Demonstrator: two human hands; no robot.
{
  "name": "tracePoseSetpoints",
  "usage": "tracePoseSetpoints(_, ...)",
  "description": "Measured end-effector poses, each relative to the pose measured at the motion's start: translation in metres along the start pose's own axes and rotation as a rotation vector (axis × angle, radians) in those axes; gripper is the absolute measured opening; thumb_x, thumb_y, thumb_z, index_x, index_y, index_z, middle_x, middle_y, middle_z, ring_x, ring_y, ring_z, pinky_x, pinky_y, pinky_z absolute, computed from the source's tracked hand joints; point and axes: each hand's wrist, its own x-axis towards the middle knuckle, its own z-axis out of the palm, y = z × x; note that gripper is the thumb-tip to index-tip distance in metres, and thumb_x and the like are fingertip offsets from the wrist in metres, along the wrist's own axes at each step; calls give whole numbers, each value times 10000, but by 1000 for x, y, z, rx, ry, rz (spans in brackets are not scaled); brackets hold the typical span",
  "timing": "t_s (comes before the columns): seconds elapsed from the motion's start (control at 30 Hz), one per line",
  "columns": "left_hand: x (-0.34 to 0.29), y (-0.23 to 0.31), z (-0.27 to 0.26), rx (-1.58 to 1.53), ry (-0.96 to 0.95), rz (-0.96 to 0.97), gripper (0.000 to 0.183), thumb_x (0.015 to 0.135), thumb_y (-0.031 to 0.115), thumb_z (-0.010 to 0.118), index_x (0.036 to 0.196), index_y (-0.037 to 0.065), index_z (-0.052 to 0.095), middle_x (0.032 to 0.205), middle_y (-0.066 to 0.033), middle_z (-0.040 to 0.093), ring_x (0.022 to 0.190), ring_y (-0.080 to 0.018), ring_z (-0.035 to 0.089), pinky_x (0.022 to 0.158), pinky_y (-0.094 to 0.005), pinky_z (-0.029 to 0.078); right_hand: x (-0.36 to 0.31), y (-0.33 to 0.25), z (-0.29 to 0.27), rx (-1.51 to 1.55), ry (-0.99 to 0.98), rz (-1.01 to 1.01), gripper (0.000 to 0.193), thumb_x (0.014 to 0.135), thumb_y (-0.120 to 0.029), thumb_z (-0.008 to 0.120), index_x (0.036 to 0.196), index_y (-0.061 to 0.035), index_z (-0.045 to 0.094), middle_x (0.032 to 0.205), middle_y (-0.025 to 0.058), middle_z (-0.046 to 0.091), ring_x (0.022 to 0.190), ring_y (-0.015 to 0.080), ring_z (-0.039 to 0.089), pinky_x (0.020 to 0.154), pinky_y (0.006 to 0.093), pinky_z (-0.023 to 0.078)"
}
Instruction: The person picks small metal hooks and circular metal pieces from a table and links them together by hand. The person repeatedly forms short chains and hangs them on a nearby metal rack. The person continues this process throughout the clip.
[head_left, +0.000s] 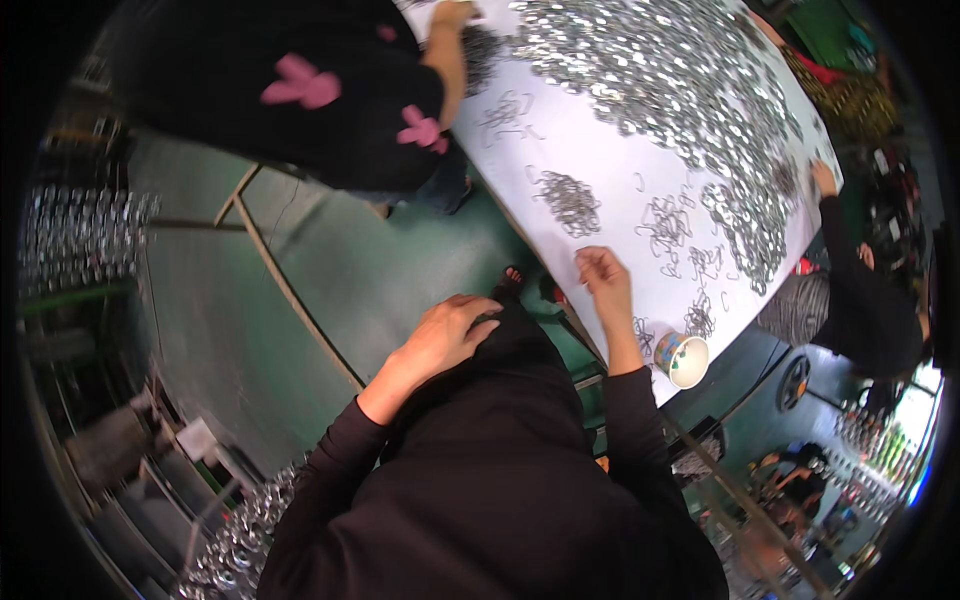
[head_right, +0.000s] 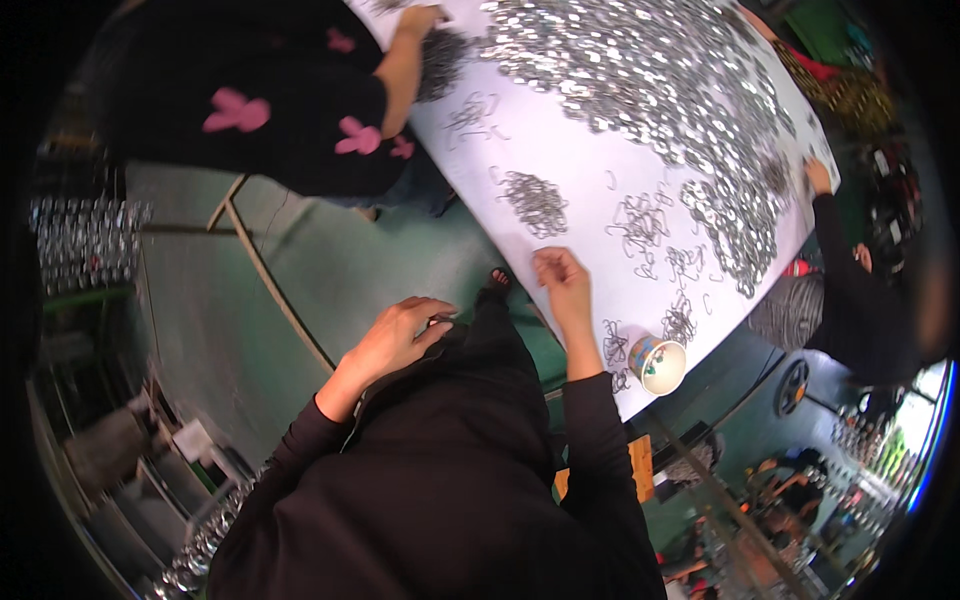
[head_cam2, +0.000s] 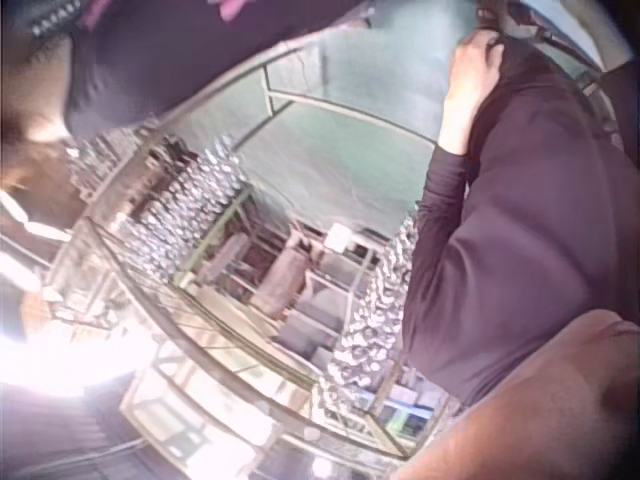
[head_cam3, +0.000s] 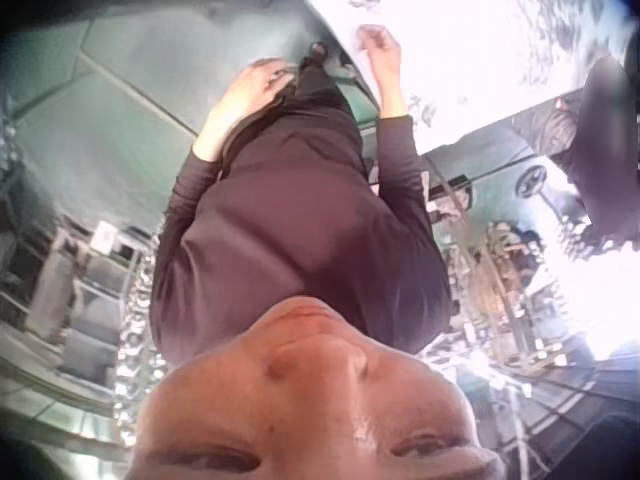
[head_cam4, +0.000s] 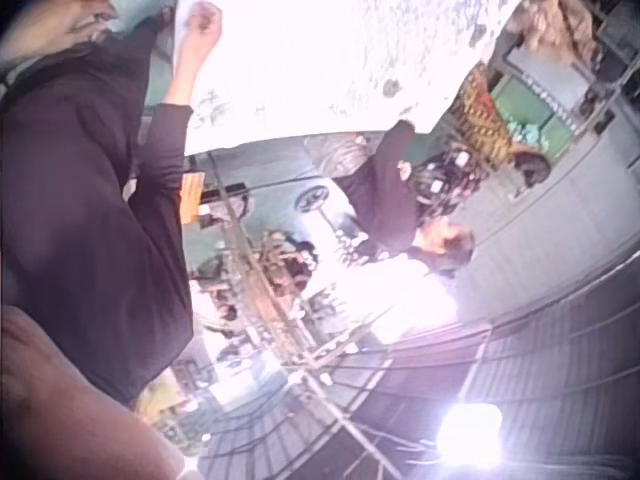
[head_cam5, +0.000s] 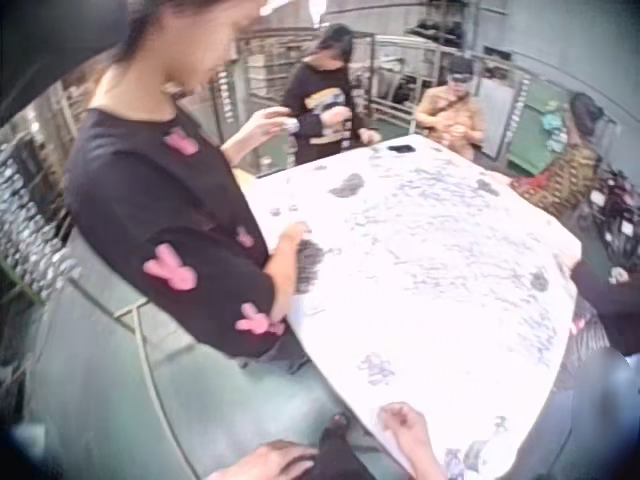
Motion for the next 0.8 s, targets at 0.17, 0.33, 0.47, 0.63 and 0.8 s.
tracePoseSetpoints(0.17, 38, -1, 13, 56, -73, -43, 225, 839, 162, 596, 1027, 41, 623, 1009, -143, 639, 942, -329, 592, 818, -396, 476, 48, 17, -99, -385, 331, -62, 97, 824, -119, 631, 900, -60, 643, 781, 29, 635, 653, 133, 566, 607, 270, 461)
tracePoseSetpoints(0.33, 88, 17, 24, 88, -95, 25, 211, 850, 164, 585, 1024, 52, 628, 1013, -128, 642, 938, -312, 597, 803, -387, 477, 77, 32, -130, -758, 452, -52, 113, 796, -203, 637, 866, -120, 665, 816, 64, 632, 748, 250, 609, 654, 379, 480)
tracePoseSetpoints(0.47, 137, 22, 38, 45, -120, 117, 203, 855, 135, 583, 1018, 24, 636, 990, -128, 652, 888, -288, 622, 768, -346, 486, 101, 13, -102, -904, 505, 105, 153, 779, -262, 669, 791, -112, 636, 863, 85, 604, 795, 276, 616, 669, 408, 484)
tracePoseSetpoints(0.63, 230, 7, 42, 92, 116, 229, 180, 807, 59, 608, 979, 34, 658, 941, -139, 656, 842, -288, 629, 726, -347, 493, 121, 21, -77, -1133, 370, 141, 199, 808, -246, 647, 893, -74, 597, 958, 108, 587, 825, 300, 613, 678, 431, 489)
tracePoseSetpoints(0.8, 337, 0, 47, 324, 282, 328, 197, 773, 76, 632, 967, 61, 665, 936, -98, 654, 848, -277, 605, 738, -370, 481, 98, 45, -86, -686, 294, -23, 167, 827, -168, 619, 880, -20, 562, 808, 113, 595, 668, 254, 606, 611, 380, 486)
